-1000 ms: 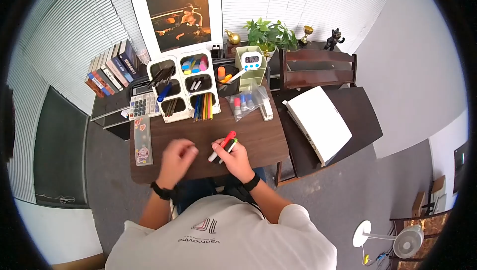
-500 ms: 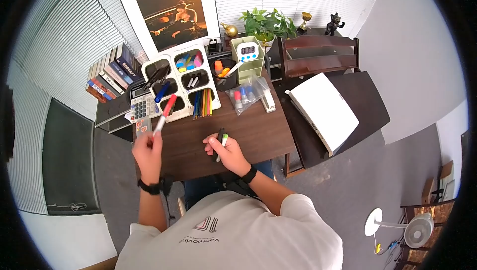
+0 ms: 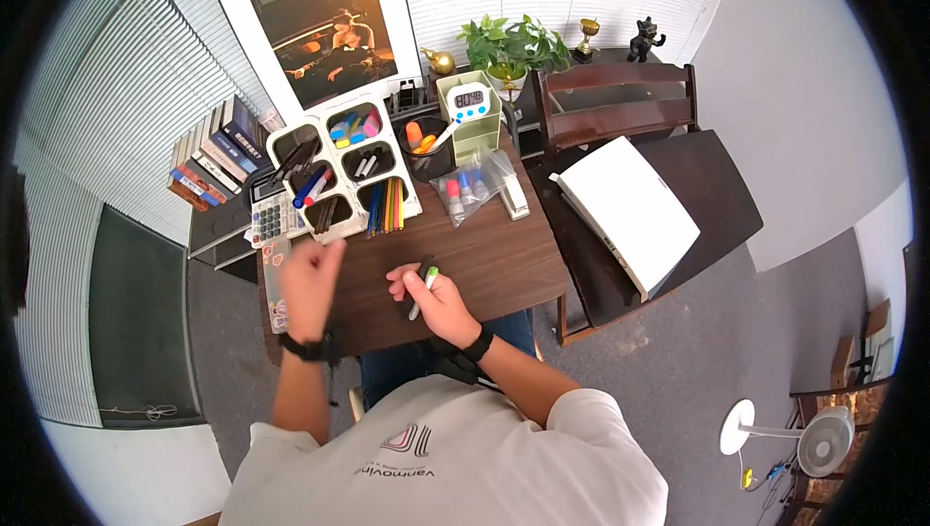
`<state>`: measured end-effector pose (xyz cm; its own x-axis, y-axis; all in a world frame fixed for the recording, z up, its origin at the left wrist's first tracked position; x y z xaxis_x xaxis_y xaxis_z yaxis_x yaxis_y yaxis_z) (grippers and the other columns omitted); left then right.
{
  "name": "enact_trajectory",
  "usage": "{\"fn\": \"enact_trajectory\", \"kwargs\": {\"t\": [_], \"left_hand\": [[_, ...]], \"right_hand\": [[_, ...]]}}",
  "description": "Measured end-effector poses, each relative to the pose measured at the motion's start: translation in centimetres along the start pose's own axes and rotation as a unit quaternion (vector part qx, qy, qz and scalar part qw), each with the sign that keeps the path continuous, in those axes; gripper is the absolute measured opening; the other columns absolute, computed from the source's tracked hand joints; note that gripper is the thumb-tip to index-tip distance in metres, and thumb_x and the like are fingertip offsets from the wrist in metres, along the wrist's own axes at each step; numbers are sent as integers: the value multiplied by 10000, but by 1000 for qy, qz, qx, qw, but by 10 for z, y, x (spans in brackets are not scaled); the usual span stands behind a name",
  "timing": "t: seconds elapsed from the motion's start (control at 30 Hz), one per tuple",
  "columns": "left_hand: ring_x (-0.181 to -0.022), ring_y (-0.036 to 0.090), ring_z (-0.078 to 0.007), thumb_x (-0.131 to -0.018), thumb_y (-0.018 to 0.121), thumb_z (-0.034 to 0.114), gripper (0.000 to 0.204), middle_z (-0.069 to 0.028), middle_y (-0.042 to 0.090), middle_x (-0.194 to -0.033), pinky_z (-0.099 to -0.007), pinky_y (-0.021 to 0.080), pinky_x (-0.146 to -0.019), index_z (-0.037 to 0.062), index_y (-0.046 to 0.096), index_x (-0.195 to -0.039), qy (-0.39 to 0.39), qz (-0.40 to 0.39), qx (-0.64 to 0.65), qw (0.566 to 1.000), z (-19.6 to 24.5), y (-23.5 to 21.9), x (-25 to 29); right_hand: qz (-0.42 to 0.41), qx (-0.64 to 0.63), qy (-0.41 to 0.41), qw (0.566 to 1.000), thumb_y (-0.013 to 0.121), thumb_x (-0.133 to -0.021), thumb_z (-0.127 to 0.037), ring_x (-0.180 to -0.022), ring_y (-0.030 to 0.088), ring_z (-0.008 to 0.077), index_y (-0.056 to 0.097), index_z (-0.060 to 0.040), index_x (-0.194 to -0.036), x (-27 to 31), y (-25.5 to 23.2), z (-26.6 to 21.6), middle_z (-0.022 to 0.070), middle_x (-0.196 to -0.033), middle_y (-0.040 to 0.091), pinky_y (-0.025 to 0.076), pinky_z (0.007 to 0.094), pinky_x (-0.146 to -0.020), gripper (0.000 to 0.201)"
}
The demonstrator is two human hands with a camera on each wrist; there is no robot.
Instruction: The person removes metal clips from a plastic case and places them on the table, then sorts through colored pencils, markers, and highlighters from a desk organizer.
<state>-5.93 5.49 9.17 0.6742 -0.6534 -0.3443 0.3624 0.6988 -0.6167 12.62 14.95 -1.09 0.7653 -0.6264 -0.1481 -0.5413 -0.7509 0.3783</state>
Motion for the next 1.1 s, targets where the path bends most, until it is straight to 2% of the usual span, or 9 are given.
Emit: {"fn": "enact_trajectory", "kwargs": {"t": [0.07, 0.1, 0.13, 0.33, 0.47, 0.57, 0.87, 1.07, 1.1], "left_hand": [[-651, 608, -277, -939, 799, 278, 342, -141, 612, -706, -411, 474, -610, -3, 680, -785, 34, -134, 73, 988, 10, 18, 42], [-701, 640, -276, -929, 805, 236, 260, -140, 647, -802, -392, 505, -639, -8, 717, -925, 87, -178, 120, 973, 15, 26, 61], [-750, 643, -264, -924, 794, 160, 216, -127, 665, -875, -360, 514, -684, -8, 722, -1040, 64, -241, 143, 958, 13, 32, 77], [-742, 645, -240, -956, 754, 128, 174, -137, 648, -859, -342, 502, -664, -17, 701, -1037, 44, -164, 135, 976, -4, 17, 98], [-673, 577, -205, -983, 711, 122, 162, -113, 620, -807, -335, 460, -621, -36, 674, -971, -30, 5, 120, 992, -38, -13, 67], [-574, 504, -166, -1017, 697, 176, 251, -64, 606, -674, -338, 436, -580, -38, 663, -889, 18, 51, 46, 997, -15, -30, 20], [-555, 516, -179, -981, 770, 362, 468, -106, 595, -625, -352, 420, -555, -28, 663, -746, -11, 46, -39, 998, -8, -5, -60], [-584, 621, -202, -979, 760, 384, 425, -123, 675, -664, -365, 487, -595, -15, 746, -834, -23, 36, 50, 998, -6, 12, -36], [-611, 634, -186, -985, 753, 361, 397, -119, 690, -691, -359, 501, -611, -14, 747, -854, -40, -24, 71, 996, -1, 14, -19]], "right_hand": [[18, -30, -8, 999, 475, -1161, -307, -1003, 630, 137, 687, 2, -1258, -1, 2, -4, 55, -1053, 694, 507, 303, -937, 387], [18, -31, -6, 999, 475, -1161, -307, -1003, 630, 137, 687, 2, -1258, -2, 2, -4, 55, -1053, 694, 507, 303, -937, 387], [12, -14, -8, 1000, 448, -1164, -338, -1007, 633, 145, 683, 12, -1263, -2, 2, -4, 67, -1066, 698, 512, 307, -929, 433], [-54, 28, 8, 998, 407, -1168, -393, -961, 631, 144, 667, 8, -1293, -1, 3, 1, 72, -1052, 701, 519, 306, -900, 493], [-38, 4, 19, 999, 389, -1174, -367, -907, 627, 142, 655, -7, -1300, -3, 1, -7, 56, -998, 697, 526, 306, -863, 464], [-29, -13, 16, 999, 382, -1175, -368, -898, 625, 141, 657, -9, -1288, -5, -1, -2, 59, -987, 695, 525, 303, -860, 466], [-23, 19, 9, 1000, 375, -1173, -410, -906, 631, 141, 659, -6, -1285, -2, 0, -3, 62, -976, 702, 526, 308, -867, 506], [-17, 4, 1, 1000, 389, -1174, -355, -903, 616, 128, 670, -12, -1273, 0, 1, -3, 57, -995, 692, 518, 295, -862, 454], [-16, 3, 0, 1000, 389, -1174, -355, -903, 616, 128, 670, -12, -1273, -1, 2, -3, 57, -995, 692, 518, 295, -862, 454]]}}
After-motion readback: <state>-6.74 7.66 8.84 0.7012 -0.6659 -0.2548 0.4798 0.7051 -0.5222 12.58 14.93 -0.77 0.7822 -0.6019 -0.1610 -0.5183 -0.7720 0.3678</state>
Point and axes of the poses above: each hand's wrist, its own x-axis away from the middle knuckle, its own y-axis out of the palm, z = x × y, the point moved 4 cm from there along -x, towards the middle knuckle
